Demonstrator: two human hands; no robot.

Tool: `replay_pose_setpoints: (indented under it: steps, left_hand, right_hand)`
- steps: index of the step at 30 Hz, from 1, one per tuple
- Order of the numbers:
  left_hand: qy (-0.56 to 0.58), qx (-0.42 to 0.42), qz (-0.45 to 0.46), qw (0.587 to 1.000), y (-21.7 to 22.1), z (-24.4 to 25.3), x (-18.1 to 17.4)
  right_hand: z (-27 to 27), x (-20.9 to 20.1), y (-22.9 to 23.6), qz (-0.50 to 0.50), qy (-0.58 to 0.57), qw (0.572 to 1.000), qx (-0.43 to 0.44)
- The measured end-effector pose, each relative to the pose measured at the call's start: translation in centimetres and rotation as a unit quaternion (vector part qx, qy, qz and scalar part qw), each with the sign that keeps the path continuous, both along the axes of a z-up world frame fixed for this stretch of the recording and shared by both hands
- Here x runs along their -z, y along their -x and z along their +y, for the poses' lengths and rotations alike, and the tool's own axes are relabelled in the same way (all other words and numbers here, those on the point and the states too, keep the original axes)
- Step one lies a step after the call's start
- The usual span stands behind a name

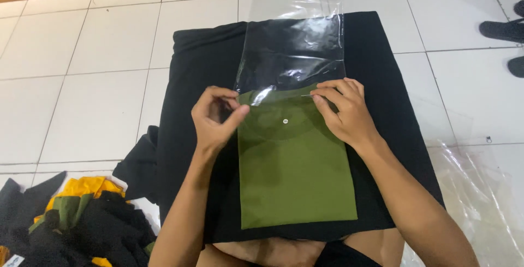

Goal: A person sitting on the floor folds a green t-shirt and carefully slides it into a clear plastic packaging sleeve.

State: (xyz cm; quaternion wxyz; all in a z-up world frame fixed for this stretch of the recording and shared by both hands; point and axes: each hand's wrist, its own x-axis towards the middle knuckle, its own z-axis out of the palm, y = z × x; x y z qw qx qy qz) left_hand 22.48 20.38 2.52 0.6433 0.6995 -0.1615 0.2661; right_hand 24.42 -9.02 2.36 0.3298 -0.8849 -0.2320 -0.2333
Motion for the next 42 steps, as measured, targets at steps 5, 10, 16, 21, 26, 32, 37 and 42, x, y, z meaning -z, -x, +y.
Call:
replay_pose_setpoints:
  steps: [5, 10, 16, 21, 26, 32, 37, 42]
  left_hand:
    - [-0.353, -0.087, -0.134, 0.922, -0.5, -1.1, 0.7]
    - [-0.352, -0.124, -0.181, 0.910, -1.0, -2.4, 2.6]
    - [-0.322, -0.148, -0.209, 0.911, 0.2, -3.3, 1.8]
    - [-0.430, -0.089, -0.124, 0.890, 0.0, -3.8, 2.6]
    - [-0.400, -0.113, -0.038, 0.909, -0.6, -3.6, 4.3]
    - [-0.328, -0.151, -0.081, 0.929, -1.1, -3.7, 4.1]
    - [-0.321, -0.172, -0.104, 0.926, -1.0, -3.8, 4.0]
    - [-0.315, -0.167, -0.099, 0.929, -1.0, -4.6, 4.2]
  right_hand:
    - [-0.1, -0.6, -0.1, -0.010, -0.014, 1.000, -0.002]
    - [-0.3, -0.8, -0.3, -0.022, -0.017, 0.999, 0.020]
    - [-0.5, -0.9, -0.1, -0.008, -0.049, 0.998, 0.035]
    - [-0.3, -1.1, -0.3, 0.080, -0.095, 0.990, 0.071]
    - [-0.6, -0.2, -0.8, 0.092, -0.105, 0.987, 0.081]
    - [0.2, -2.4, 0.7, -0.039, -0.053, 0.996, 0.060]
    - [0.3, -2.6, 2.6, -0.203, -0.018, 0.978, -0.034]
    - [3.8, -3.5, 5.1, -0.155, 0.070, 0.963, -0.211]
